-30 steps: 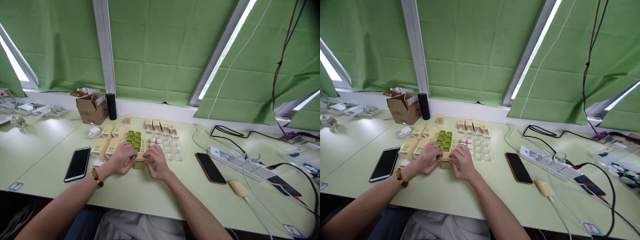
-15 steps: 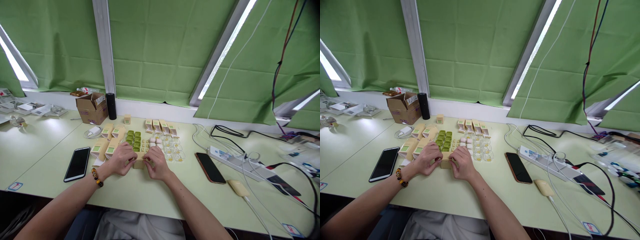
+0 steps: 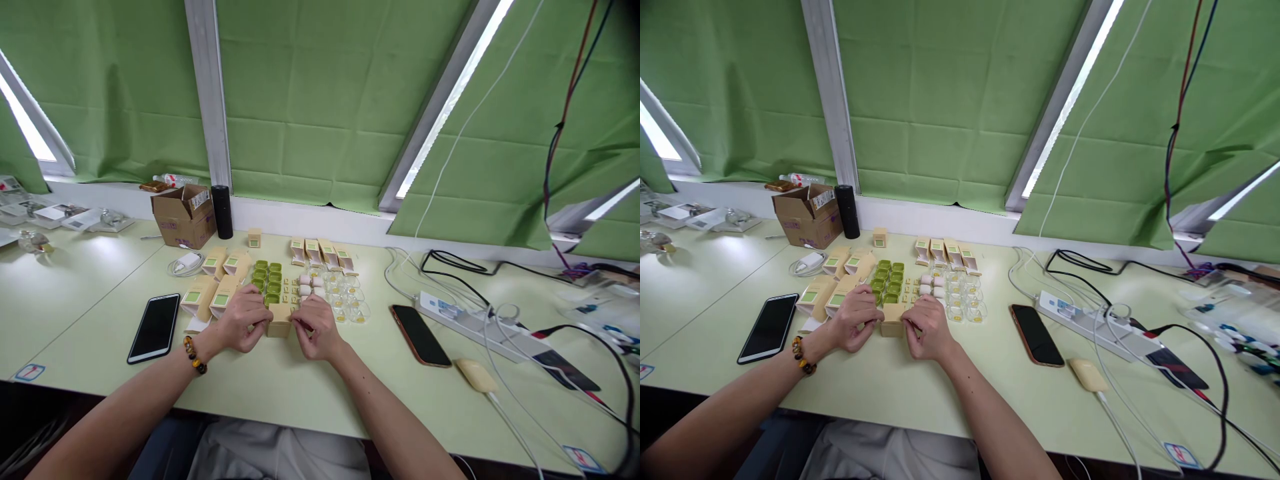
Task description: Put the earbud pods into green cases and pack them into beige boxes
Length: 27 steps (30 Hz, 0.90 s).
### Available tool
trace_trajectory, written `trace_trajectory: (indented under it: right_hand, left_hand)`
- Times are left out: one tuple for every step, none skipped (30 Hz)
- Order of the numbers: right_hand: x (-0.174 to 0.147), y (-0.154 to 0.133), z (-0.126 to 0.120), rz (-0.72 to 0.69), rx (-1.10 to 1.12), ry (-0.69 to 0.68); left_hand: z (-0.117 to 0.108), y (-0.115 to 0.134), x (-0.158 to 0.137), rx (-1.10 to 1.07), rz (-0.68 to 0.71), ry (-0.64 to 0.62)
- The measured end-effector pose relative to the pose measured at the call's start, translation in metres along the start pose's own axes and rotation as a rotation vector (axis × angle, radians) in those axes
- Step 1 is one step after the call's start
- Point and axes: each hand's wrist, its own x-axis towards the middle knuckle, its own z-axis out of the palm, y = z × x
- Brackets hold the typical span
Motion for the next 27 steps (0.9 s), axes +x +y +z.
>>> trace_trajectory:
  right_hand:
    - [0.000, 0.000, 0.000, 0.001, -0.001, -0.005]
    - [-0.001, 0.000, 0.001, 0.003, -0.001, -0.011]
    - [-0.001, 0.000, 0.002, 0.006, -0.002, -0.019]
    - [-0.002, 0.000, 0.002, 0.011, -0.002, -0.027]
    - [-0.002, 0.000, 0.003, 0.017, 0.000, -0.038]
    - [-0.002, 0.001, 0.003, 0.026, 0.003, -0.049]
    - [-0.003, 0.001, 0.004, 0.037, 0.008, -0.063]
    - [-0.003, 0.001, 0.004, 0.047, 0.013, -0.076]
    - [-0.004, 0.002, 0.004, 0.056, 0.015, -0.089]
    - [-0.004, 0.003, 0.003, 0.062, 0.013, -0.101]
    - [-0.004, 0.003, 0.002, 0.062, 0.007, -0.111]
    - [-0.004, 0.004, 0.000, 0.059, -0.002, -0.121]
    - [-0.003, 0.004, -0.002, 0.058, -0.012, -0.132]
    - [-0.003, 0.005, -0.004, 0.062, -0.021, -0.147]
    - [-0.002, 0.006, -0.007, 0.070, -0.030, -0.167]
    - [-0.001, 0.006, -0.010, 0.083, -0.039, -0.192]
    - [0.000, 0.007, -0.013, 0.100, -0.050, -0.223]
    - [0.001, 0.007, -0.015, 0.116, -0.063, -0.257]
    - [0.001, 0.008, -0.017, 0.131, -0.077, -0.289]
    - [0.002, 0.009, -0.018, 0.142, -0.092, -0.317]
    - [0.002, 0.010, -0.019, 0.152, -0.107, -0.336]
    - [0.001, 0.011, -0.020, 0.159, -0.122, -0.347]
    - [0.001, 0.012, -0.020, 0.163, -0.140, -0.348]
    - [0.001, 0.014, -0.021, 0.166, -0.160, -0.337]
    - [0.000, 0.016, -0.021, 0.167, -0.181, -0.318]
    - [0.000, 0.018, -0.022, 0.169, -0.198, -0.293]
    - [0.000, 0.019, -0.022, 0.170, -0.209, -0.269]
  left_hand:
    - [0.000, 0.000, 0.000, -0.004, 0.001, -0.003]
    - [0.001, 0.000, 0.000, -0.010, 0.001, -0.008]
    - [0.001, 0.000, -0.001, -0.016, 0.001, -0.012]
    - [0.002, -0.001, -0.001, -0.022, -0.001, -0.017]
    - [0.002, -0.001, -0.001, -0.027, -0.004, -0.021]
    - [0.002, -0.001, -0.001, -0.031, -0.007, -0.024]
    - [0.003, -0.001, -0.001, -0.032, -0.012, -0.026]
    - [0.003, -0.001, -0.001, -0.033, -0.018, -0.029]
    - [0.003, -0.001, -0.001, -0.033, -0.025, -0.034]
    - [0.003, -0.001, -0.002, -0.031, -0.033, -0.041]
    - [0.003, -0.001, -0.002, -0.024, -0.043, -0.046]
    - [0.004, -0.002, -0.003, -0.010, -0.058, -0.047]
    - [0.005, -0.003, -0.004, 0.014, -0.079, -0.036]
    - [0.006, -0.004, -0.006, 0.048, -0.108, -0.011]
    - [0.007, -0.005, -0.007, 0.088, -0.143, 0.023]
    - [0.008, -0.006, -0.008, 0.131, -0.184, 0.054]
    - [0.009, -0.008, -0.009, 0.169, -0.226, 0.076]
    - [0.009, -0.009, -0.010, 0.199, -0.265, 0.084]
    - [0.010, -0.010, -0.011, 0.220, -0.295, 0.074]
    - [0.011, -0.011, -0.012, 0.234, -0.316, 0.053]
    - [0.011, -0.011, -0.012, 0.241, -0.329, 0.032]
    - [0.011, -0.010, -0.012, 0.243, -0.334, 0.016]
    - [0.011, -0.009, -0.011, 0.238, -0.332, 0.007]
    - [0.011, -0.009, -0.011, 0.227, -0.329, 0.007]
    - [0.011, -0.008, -0.010, 0.214, -0.326, 0.015]
    - [0.010, -0.007, -0.010, 0.202, -0.323, 0.030]
    - [0.010, -0.006, -0.009, 0.195, -0.319, 0.048]
